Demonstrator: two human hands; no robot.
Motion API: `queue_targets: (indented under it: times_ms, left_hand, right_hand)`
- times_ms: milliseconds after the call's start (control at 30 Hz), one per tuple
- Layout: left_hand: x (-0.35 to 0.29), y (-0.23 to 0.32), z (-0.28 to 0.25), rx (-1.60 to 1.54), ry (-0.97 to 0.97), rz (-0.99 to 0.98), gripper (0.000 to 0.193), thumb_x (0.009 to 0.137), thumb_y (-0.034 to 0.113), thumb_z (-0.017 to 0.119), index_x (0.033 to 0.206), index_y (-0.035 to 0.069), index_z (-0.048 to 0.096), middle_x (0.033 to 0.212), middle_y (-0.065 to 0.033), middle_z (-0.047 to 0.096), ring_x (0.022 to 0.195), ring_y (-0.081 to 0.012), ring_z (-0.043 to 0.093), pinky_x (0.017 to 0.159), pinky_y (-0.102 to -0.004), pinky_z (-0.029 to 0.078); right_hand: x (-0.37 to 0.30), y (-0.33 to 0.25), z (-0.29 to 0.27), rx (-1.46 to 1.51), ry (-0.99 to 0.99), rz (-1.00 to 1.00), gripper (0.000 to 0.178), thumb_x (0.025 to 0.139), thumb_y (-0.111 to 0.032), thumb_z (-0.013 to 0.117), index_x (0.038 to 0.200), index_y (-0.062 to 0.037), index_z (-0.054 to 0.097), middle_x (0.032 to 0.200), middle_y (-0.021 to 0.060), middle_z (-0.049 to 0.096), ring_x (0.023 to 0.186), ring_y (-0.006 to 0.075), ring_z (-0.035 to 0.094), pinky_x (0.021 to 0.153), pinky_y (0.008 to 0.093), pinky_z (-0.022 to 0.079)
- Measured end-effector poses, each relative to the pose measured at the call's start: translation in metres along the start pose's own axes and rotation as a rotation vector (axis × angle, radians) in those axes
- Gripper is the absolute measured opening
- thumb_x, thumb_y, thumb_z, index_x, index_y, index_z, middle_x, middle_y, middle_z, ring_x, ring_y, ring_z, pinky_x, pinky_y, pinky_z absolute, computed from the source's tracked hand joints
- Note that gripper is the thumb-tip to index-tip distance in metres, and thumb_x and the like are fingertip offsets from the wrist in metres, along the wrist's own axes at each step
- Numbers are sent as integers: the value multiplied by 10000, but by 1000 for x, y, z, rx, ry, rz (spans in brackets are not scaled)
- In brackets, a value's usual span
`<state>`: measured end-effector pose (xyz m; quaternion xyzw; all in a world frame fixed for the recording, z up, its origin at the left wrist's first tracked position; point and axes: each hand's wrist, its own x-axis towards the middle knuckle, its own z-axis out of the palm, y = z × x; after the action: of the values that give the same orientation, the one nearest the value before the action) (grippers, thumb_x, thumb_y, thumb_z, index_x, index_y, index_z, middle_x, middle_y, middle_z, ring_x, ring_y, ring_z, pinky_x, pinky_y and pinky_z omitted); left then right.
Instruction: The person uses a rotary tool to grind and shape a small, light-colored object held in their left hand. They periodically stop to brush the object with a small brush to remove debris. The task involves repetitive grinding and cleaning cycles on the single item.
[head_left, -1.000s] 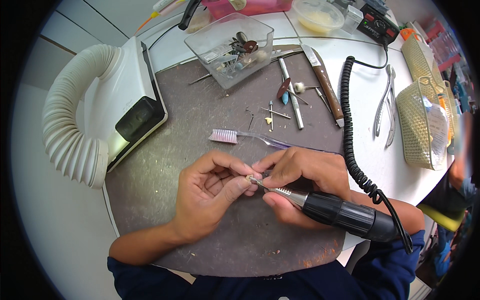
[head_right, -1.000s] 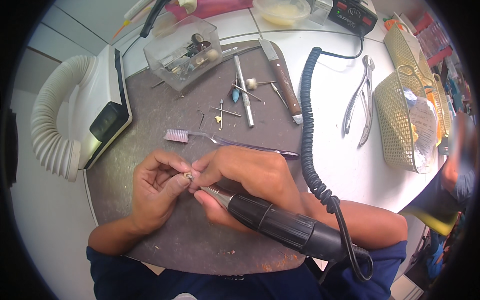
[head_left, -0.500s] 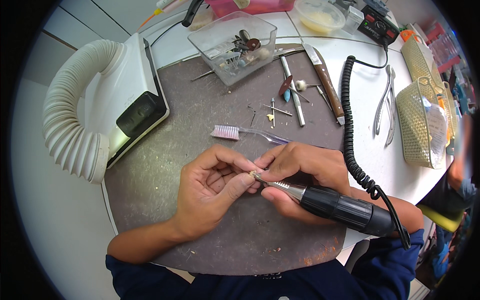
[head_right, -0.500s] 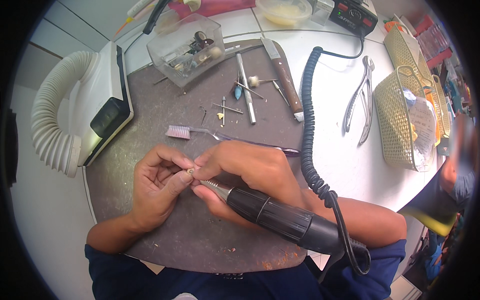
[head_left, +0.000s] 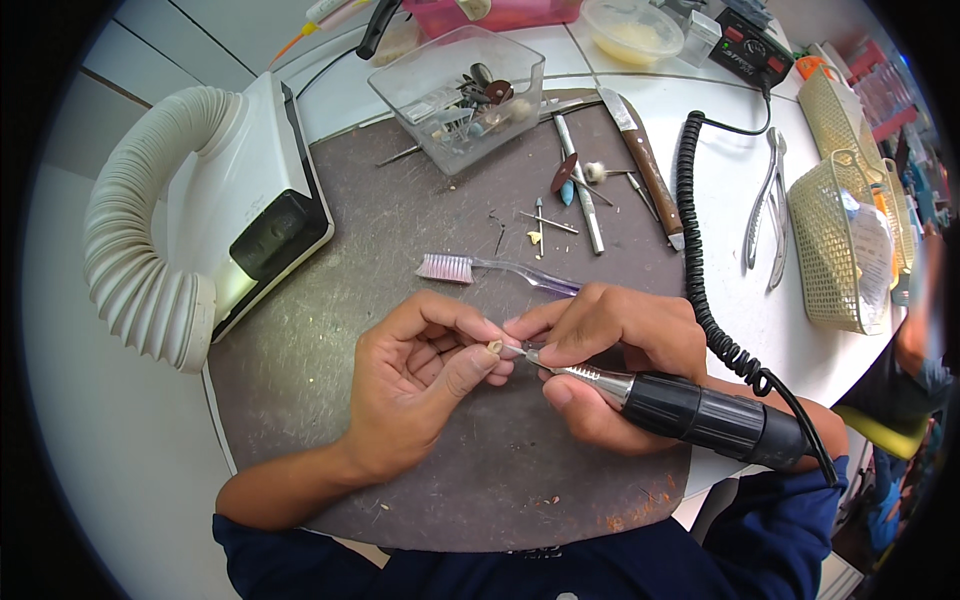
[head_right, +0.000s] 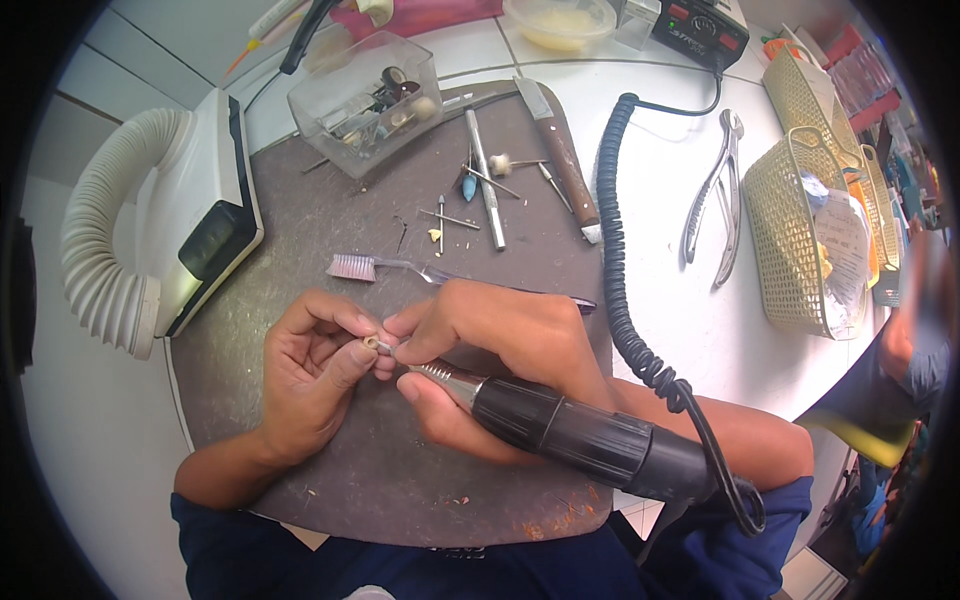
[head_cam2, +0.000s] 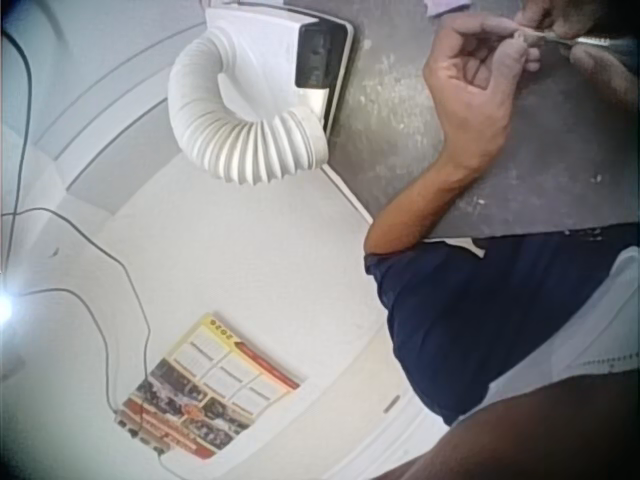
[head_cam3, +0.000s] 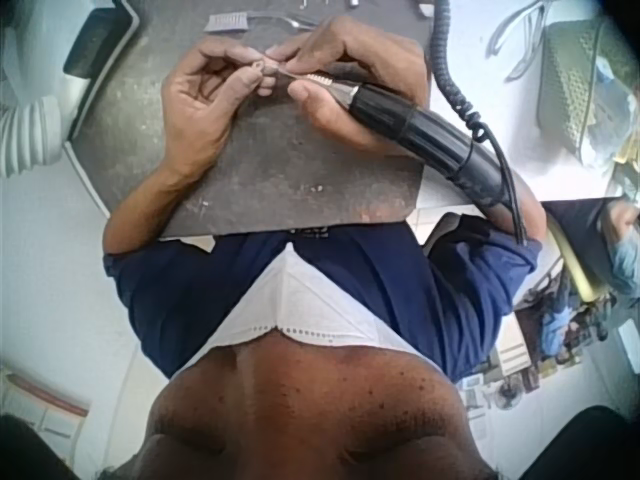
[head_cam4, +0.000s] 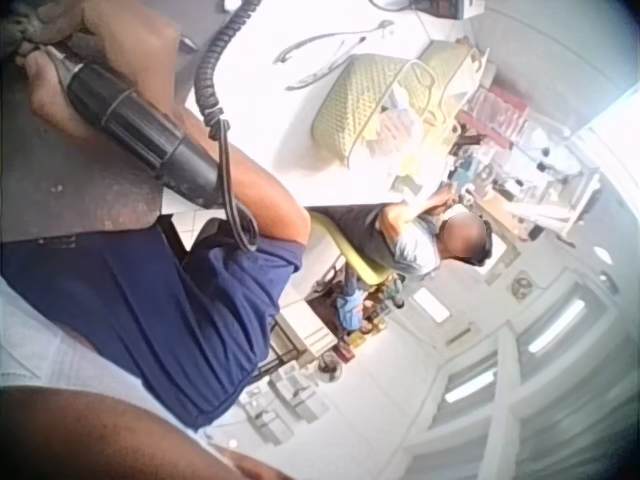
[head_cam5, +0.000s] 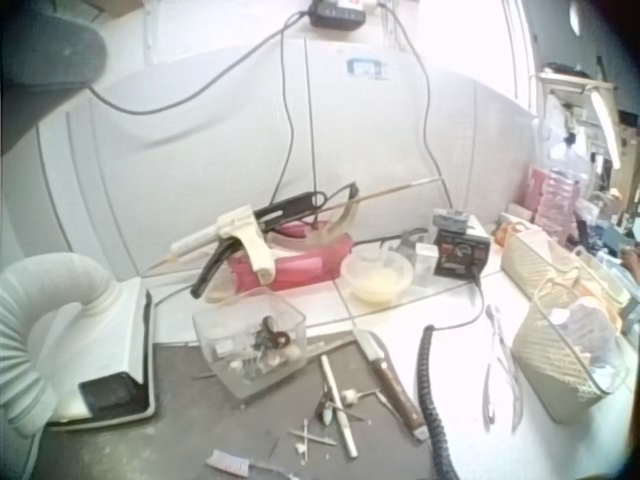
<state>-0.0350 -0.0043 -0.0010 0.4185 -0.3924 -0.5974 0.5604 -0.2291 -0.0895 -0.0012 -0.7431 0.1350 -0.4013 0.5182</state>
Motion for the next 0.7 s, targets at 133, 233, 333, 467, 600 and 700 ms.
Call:
queue_targets:
  times_ms: [133, 233, 333, 467, 600, 700]
  left_hand:
    - [-1, -1, -1, 9, 1, 3, 139, 909, -44, 587, 1042, -33, 547, 996, -125, 629, 898, -131, 632, 819, -262, 538]
    - [0, 1, 1, 11, 15, 2, 141, 909, -42, 589, 1043, -31, 546, 993, -124, 629, 903, -132, 631, 821, -263, 537]
    - [0, 2, 2, 10, 11, 3, 141, 913, -36, 585, 1047, -28, 544, 993, -125, 629, 897, -133, 629, 814, -264, 535]
    - [1, 0, 1, -6, -6, 20, 142, 919, -24, 583, 1054, -27, 539, 986, -124, 628, 888, -138, 629, 798, -267, 536]
    - [1, 0, 0, -5, -6, 30, 143, 922, -17, 583, 1056, -29, 533, 976, -122, 627, 885, -140, 629, 794, -268, 535]
    - [1, 1, 1, 5, 0, 25, 143, 922, -14, 584, 1054, -29, 532, 973, -122, 626, 886, -140, 629, 797, -268, 534]
  right_hand:
    - [2, 1, 1, -20, -17, -20, 186, 736, -8, 710, 897, 26, 623, 900, 175, 677, 879, 274, 705, 749, 312, 557]
    - [2, 1, 3, -24, -7, -12, 198, 729, 2, 715, 902, 34, 624, 900, 173, 674, 861, 273, 703, 745, 306, 556]
    - [3, 2, 5, -38, 5, -37, 210, 726, 18, 715, 913, 44, 624, 900, 171, 670, 840, 268, 701, 735, 302, 558]
    - [3, -1, 5, -28, 14, -24, 208, 731, 41, 704, 921, 55, 619, 905, 171, 669, 838, 254, 702, 733, 298, 566]
    - [5, -4, 3, 11, 10, -18, 196, 741, 51, 693, 919, 64, 613, 906, 169, 670, 859, 245, 703, 753, 299, 573]
    - [5, -4, 3, 18, 5, 2, 194, 744, 50, 692, 921, 59, 613, 905, 168, 670, 867, 249, 704, 761, 303, 575]
